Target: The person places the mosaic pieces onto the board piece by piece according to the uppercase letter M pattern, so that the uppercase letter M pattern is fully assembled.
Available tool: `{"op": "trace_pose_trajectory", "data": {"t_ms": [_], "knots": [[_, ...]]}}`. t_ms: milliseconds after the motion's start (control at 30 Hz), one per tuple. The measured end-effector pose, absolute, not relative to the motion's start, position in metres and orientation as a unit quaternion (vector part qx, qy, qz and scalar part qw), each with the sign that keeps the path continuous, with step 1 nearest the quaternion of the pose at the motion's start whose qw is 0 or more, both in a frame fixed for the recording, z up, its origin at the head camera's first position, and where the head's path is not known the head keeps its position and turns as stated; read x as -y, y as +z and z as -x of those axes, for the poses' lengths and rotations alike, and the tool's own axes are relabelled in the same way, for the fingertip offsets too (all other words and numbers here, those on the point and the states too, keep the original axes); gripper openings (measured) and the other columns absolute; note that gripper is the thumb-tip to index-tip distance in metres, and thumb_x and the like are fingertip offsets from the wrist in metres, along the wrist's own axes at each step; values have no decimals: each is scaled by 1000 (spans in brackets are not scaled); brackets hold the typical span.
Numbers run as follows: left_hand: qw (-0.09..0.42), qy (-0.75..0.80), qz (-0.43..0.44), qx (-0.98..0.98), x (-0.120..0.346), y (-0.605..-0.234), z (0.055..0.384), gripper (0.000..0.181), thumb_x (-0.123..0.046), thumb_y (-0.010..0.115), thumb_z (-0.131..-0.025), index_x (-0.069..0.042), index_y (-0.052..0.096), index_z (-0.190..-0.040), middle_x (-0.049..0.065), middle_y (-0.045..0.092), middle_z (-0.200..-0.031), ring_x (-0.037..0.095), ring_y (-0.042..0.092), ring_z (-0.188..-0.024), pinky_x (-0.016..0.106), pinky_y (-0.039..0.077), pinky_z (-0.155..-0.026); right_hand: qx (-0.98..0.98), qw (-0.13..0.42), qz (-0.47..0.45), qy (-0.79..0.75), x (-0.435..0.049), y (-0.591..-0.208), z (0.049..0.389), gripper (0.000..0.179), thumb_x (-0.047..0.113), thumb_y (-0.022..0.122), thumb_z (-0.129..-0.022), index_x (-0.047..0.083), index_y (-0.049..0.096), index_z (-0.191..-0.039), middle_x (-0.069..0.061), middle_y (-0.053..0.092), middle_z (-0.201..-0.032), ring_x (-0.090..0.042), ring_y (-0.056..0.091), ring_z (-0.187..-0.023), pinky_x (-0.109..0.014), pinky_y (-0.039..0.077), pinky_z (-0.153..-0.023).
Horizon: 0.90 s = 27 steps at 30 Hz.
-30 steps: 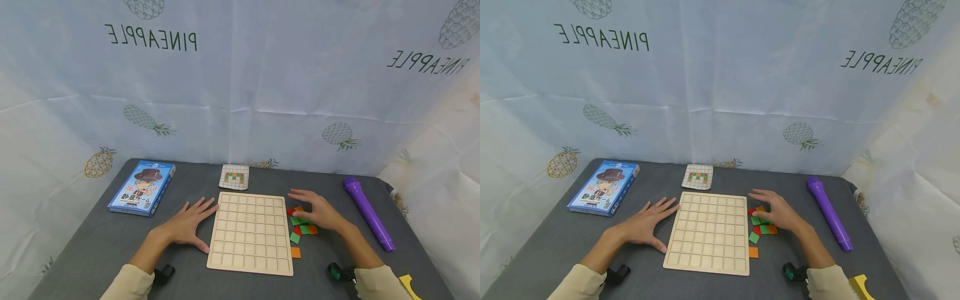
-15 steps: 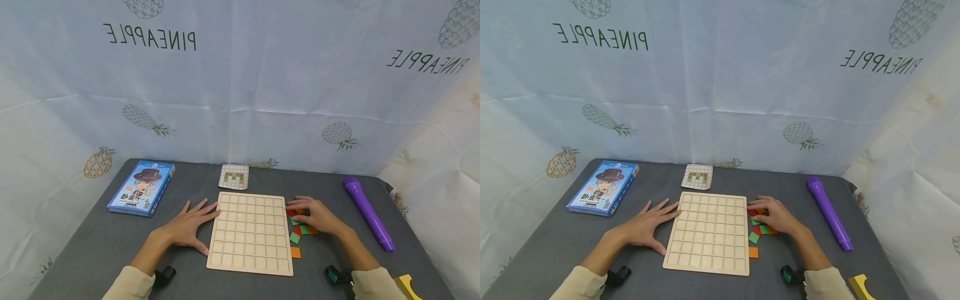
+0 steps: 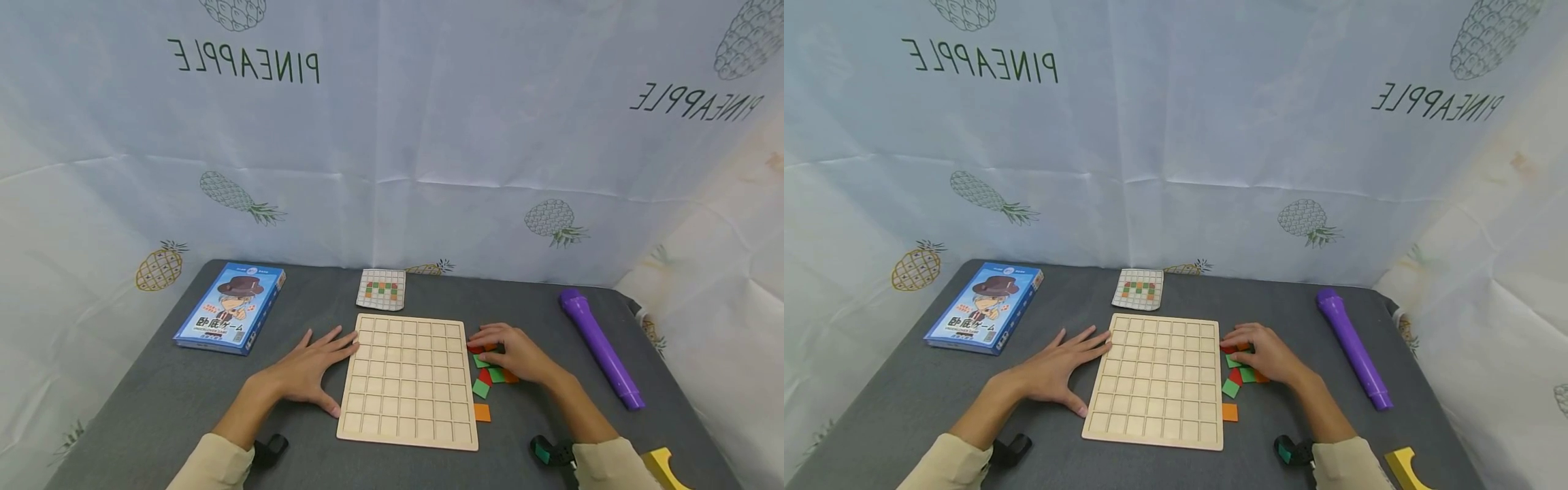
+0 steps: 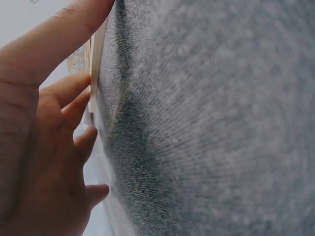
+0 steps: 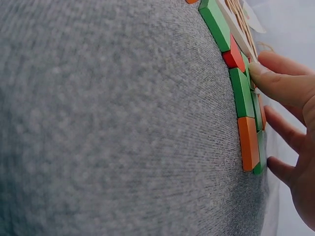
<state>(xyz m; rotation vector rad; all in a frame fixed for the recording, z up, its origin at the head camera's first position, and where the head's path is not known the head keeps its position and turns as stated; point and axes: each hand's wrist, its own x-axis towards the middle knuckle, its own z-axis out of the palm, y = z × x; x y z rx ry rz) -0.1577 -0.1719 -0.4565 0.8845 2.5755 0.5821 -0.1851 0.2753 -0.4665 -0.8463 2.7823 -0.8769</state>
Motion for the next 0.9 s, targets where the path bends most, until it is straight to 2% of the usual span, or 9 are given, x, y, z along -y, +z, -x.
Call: {"op": "trace_pose_trajectory", "data": {"t_ms": [200, 333, 500, 900], "knots": [[189, 219, -306, -907, 173, -456, 159, 122, -64, 88, -65, -20, 30, -162, 2, 19, -173, 38, 12, -161, 82, 4, -117, -917, 55, 271, -289, -275, -466, 187, 29, 10, 74, -91, 15, 77, -120, -6, 74, -126, -41, 56, -132, -62, 46, -108], [190, 225, -304, -906, 172, -456, 158, 120, -64, 87, -66, -19, 30, -162, 2, 20, -173, 38, 13, -161, 82, 3, -117, -920, 53, 266, -284, -275, -466, 186, 27, 10, 74, -92, 17, 79, -118, -5, 74, -124, -37, 60, -126, -59, 50, -105], [188, 231, -309, -903, 169, -457, 154, 119, -64, 86, -69, -16, 30, -163, 4, 21, -173, 39, 13, -161, 83, 3, -116, -921, 49, 268, -277, -277, -467, 184, 25, 9, 73, -92, 17, 80, -115, -2, 74, -121, -30, 63, -118, -51, 55, -99], [194, 230, -301, -905, 168, -456, 156, 119, -64, 86, -68, -18, 30, -163, 3, 21, -173, 38, 13, -161, 82, 2, -116, -908, 47, 301, -288, -275, -466, 189, 22, 7, 72, -93, 15, 81, -111, -1, 75, -115, -23, 68, -106, -30, 59, -88]]}}
